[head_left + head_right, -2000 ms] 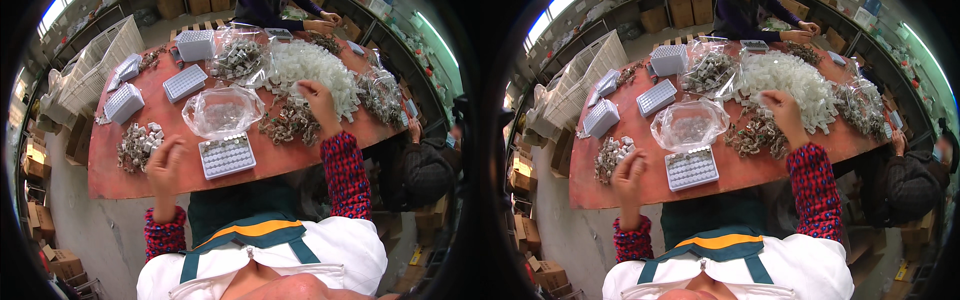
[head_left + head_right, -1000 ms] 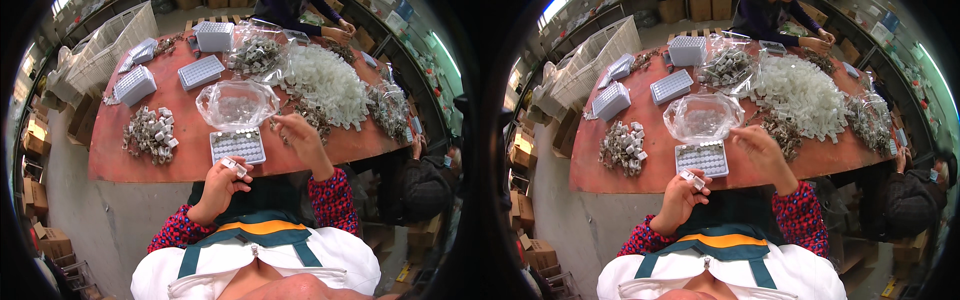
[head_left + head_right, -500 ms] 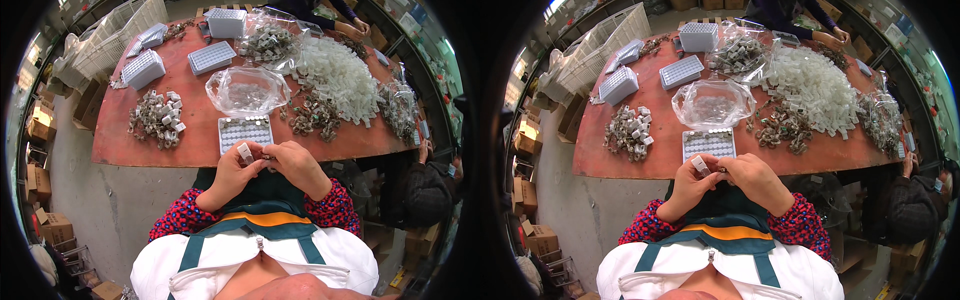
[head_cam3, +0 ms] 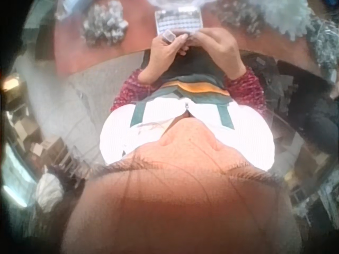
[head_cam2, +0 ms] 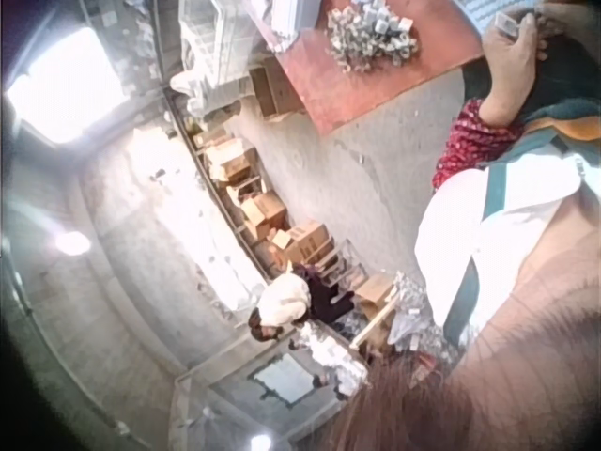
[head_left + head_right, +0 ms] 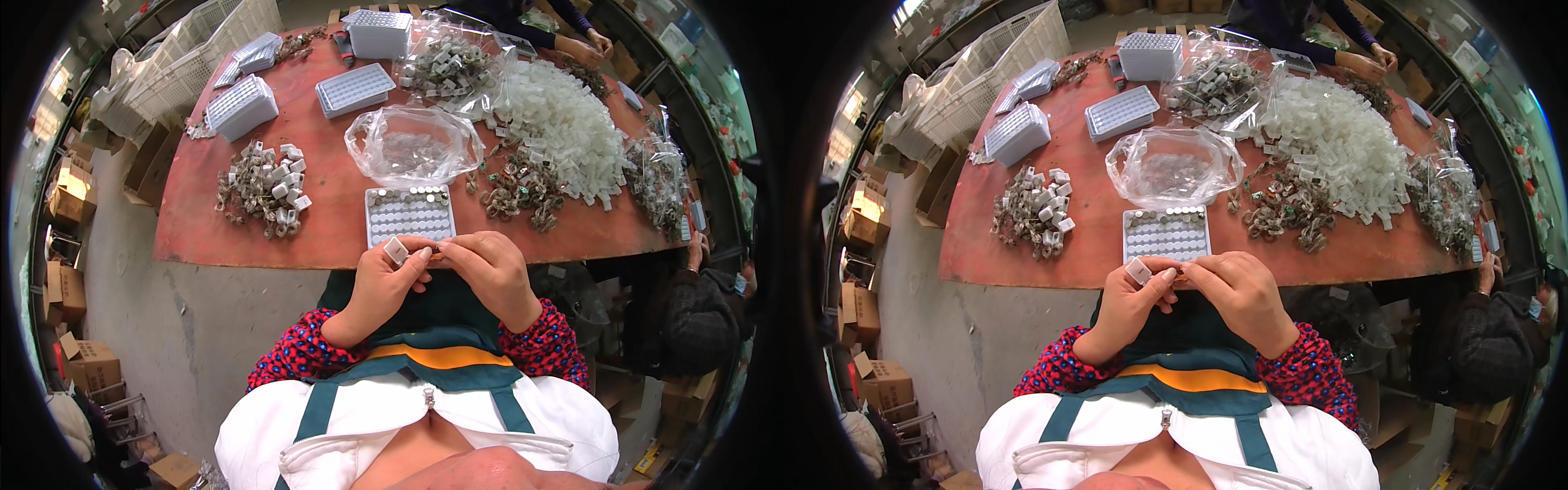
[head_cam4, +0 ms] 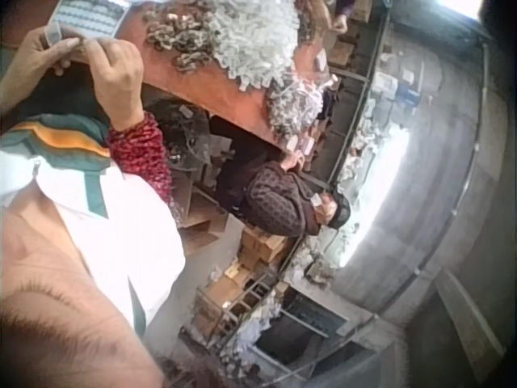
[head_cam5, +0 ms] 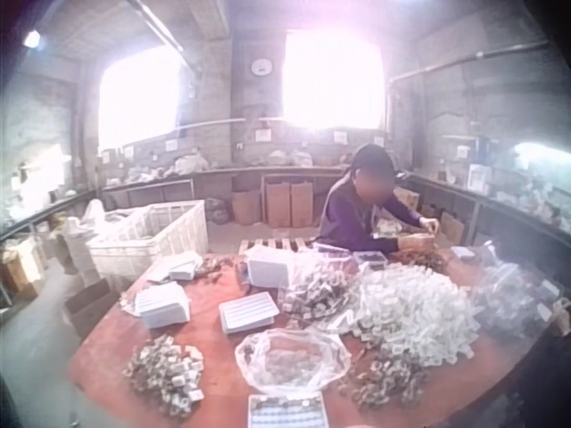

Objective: The person repeatedly picks small white plastic housings and metallic components from a table, inserts the metal parts into the housings, and places the assembled units into a gray tray. The person handles items one at a time and continues the cycle throughout the clip.

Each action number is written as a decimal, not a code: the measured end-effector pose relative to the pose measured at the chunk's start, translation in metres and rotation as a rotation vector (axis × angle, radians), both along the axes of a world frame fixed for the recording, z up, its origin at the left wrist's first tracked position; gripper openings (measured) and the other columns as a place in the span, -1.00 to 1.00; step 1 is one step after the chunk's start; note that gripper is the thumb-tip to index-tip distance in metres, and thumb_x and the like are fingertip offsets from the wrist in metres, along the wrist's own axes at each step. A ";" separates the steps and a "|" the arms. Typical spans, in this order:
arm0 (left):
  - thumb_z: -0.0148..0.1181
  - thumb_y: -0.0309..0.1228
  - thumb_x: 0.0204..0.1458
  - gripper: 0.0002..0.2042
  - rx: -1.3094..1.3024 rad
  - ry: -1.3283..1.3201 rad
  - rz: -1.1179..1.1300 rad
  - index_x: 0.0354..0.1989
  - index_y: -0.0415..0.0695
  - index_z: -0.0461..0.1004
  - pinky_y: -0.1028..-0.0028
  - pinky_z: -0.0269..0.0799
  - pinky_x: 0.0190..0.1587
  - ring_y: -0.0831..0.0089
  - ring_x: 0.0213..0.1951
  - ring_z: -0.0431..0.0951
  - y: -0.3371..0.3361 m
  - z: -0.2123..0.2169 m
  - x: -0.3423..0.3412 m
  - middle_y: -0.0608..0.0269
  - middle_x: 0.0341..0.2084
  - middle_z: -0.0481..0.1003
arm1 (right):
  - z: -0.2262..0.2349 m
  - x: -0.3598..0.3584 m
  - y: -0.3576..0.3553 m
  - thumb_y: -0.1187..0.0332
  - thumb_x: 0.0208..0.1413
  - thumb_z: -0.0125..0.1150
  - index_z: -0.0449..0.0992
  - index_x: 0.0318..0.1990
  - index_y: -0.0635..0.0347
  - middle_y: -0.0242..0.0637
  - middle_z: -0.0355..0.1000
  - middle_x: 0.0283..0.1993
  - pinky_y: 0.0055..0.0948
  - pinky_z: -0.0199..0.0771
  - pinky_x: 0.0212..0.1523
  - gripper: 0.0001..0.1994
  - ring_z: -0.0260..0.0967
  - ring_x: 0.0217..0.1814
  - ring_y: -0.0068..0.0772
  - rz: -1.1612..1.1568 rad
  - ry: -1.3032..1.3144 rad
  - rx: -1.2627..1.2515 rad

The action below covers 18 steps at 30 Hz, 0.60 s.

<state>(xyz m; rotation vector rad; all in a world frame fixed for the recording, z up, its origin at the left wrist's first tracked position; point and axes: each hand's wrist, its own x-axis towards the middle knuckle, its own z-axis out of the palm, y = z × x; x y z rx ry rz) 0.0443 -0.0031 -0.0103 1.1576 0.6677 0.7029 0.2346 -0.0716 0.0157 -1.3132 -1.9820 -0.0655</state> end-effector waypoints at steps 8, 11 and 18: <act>0.16 -0.34 0.30 -0.76 -0.097 -0.079 -0.002 -0.05 -0.28 0.54 0.63 0.52 -0.38 0.65 -0.40 0.52 -0.001 -0.004 -0.001 0.28 -0.32 0.60 | -0.002 0.002 0.002 0.53 -0.09 0.27 0.62 -0.12 0.23 -0.26 0.58 -0.25 -0.28 0.56 -0.18 -0.70 0.57 -0.21 -0.22 0.020 0.011 -0.010; 0.16 -0.37 0.29 -0.73 -0.184 -0.040 -0.038 0.06 -0.29 0.49 0.56 0.57 -0.28 0.57 -0.33 0.58 0.001 -0.004 -0.001 0.24 -0.33 0.56 | -0.004 0.001 0.003 0.55 -0.05 0.30 0.62 -0.12 0.24 -0.25 0.57 -0.25 -0.31 0.57 -0.22 -0.73 0.56 -0.25 -0.21 0.018 0.039 -0.023; 0.10 -0.55 0.28 -0.59 -0.232 -0.244 -0.100 0.29 -0.30 0.27 0.41 0.57 0.09 0.39 0.04 0.58 -0.005 -0.005 -0.007 0.10 0.07 0.47 | -0.002 -0.005 -0.006 0.56 0.19 0.28 0.58 -0.12 0.28 -0.36 0.55 -0.27 -0.62 0.43 -0.42 -0.87 0.51 -0.30 -0.63 0.001 0.865 -0.481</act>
